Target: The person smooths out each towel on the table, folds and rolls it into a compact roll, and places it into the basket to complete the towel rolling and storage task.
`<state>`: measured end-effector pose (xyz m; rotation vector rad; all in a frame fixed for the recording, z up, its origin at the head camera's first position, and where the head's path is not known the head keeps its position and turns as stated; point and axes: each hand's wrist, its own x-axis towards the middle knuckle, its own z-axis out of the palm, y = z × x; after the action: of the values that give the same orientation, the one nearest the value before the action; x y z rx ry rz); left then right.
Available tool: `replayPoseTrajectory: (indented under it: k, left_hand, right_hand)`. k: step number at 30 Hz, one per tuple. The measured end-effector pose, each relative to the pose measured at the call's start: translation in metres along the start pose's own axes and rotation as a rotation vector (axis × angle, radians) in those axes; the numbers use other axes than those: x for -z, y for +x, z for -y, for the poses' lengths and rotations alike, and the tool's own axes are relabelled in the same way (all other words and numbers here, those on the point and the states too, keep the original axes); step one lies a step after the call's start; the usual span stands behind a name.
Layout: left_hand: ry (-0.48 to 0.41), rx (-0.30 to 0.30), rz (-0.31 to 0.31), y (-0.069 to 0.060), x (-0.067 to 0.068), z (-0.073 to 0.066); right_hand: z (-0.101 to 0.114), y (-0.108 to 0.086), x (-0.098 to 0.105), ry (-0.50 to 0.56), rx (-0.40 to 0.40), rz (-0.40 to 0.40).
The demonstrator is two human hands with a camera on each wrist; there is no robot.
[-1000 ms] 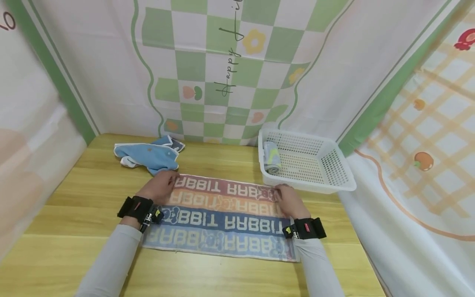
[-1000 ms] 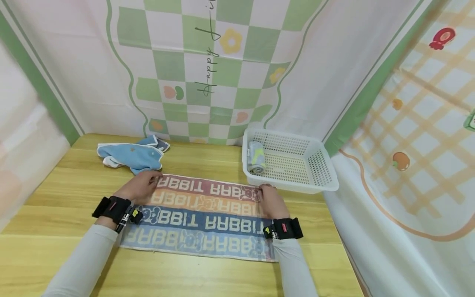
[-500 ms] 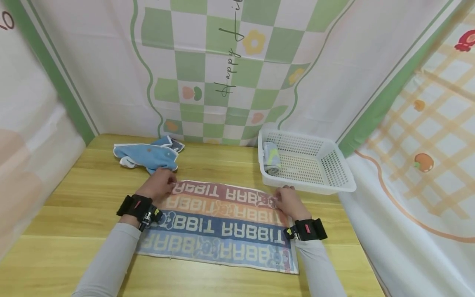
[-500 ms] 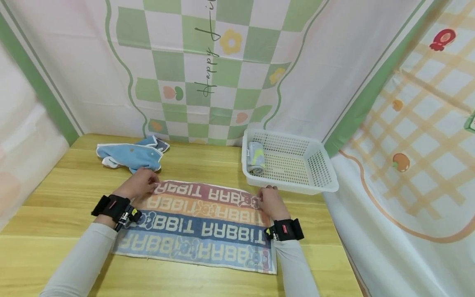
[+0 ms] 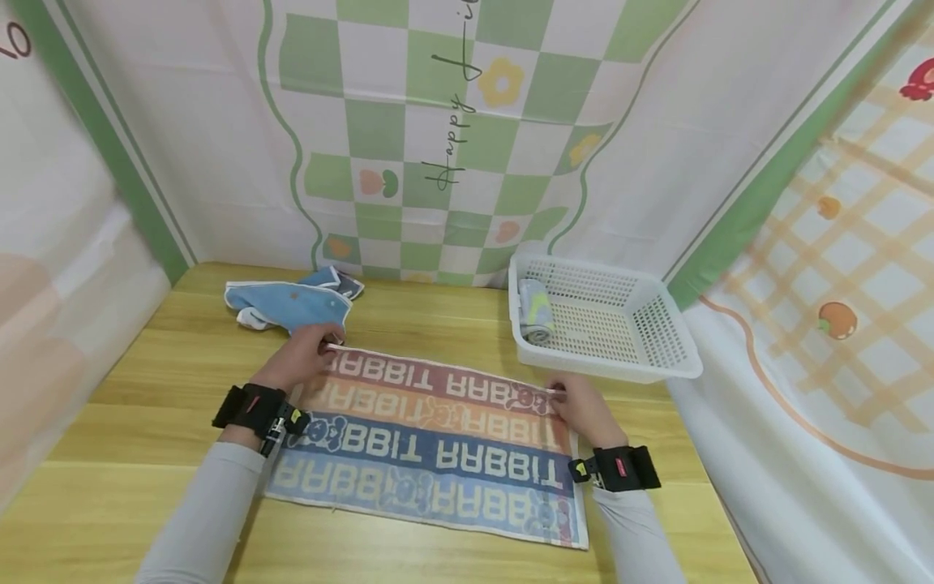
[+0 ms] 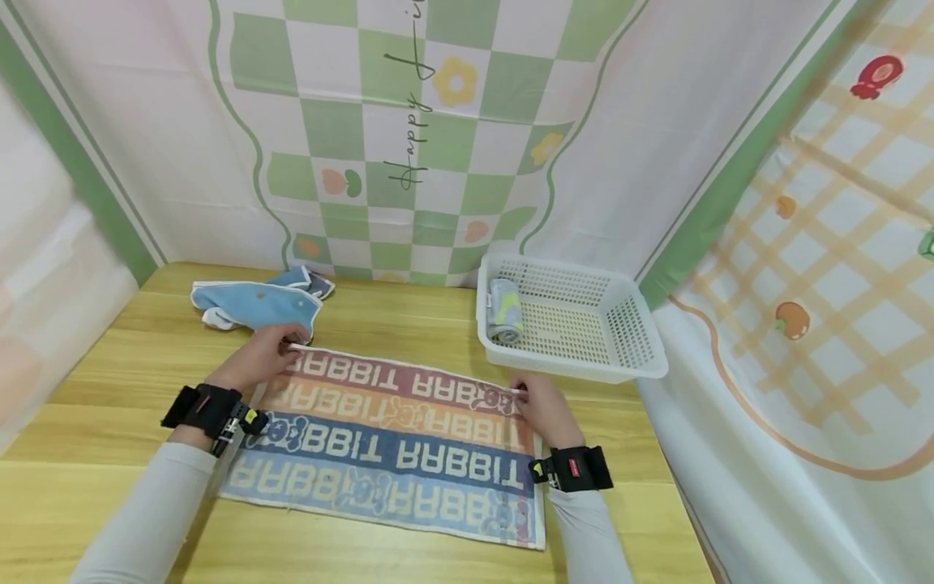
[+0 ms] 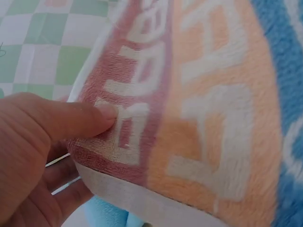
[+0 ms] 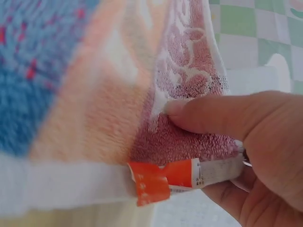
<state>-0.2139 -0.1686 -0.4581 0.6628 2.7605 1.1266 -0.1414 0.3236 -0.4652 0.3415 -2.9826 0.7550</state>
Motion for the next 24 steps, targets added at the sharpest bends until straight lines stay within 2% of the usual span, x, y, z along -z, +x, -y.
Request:
replayPoseTrajectory:
  k: [6, 11, 14, 17, 19, 24]
  left_hand:
    - [0.046, -0.007, -0.039, -0.002, 0.008, -0.002]
    - [0.059, -0.032, -0.072, -0.003, 0.017, -0.005]
    - [0.068, -0.058, -0.104, 0.0, 0.022, -0.011]
    - [0.082, -0.103, -0.17, 0.004, 0.026, -0.019]
    - [0.082, -0.14, -0.235, 0.005, 0.028, -0.024]
    - [0.077, -0.232, -0.386, 0.0, 0.029, -0.03]
  right_hand:
    - [0.008, -0.007, 0.021, -0.075, 0.011, -0.082]
    - [0.012, -0.005, 0.039, -0.088, 0.061, -0.152]
    - [0.012, -0.002, 0.05, -0.069, 0.059, -0.177]
    - [0.014, 0.001, 0.062, -0.064, 0.065, -0.231]
    - [0.016, 0.002, 0.07, -0.064, 0.085, -0.292]
    - [0.025, -0.002, 0.082, -0.066, 0.121, -0.437]
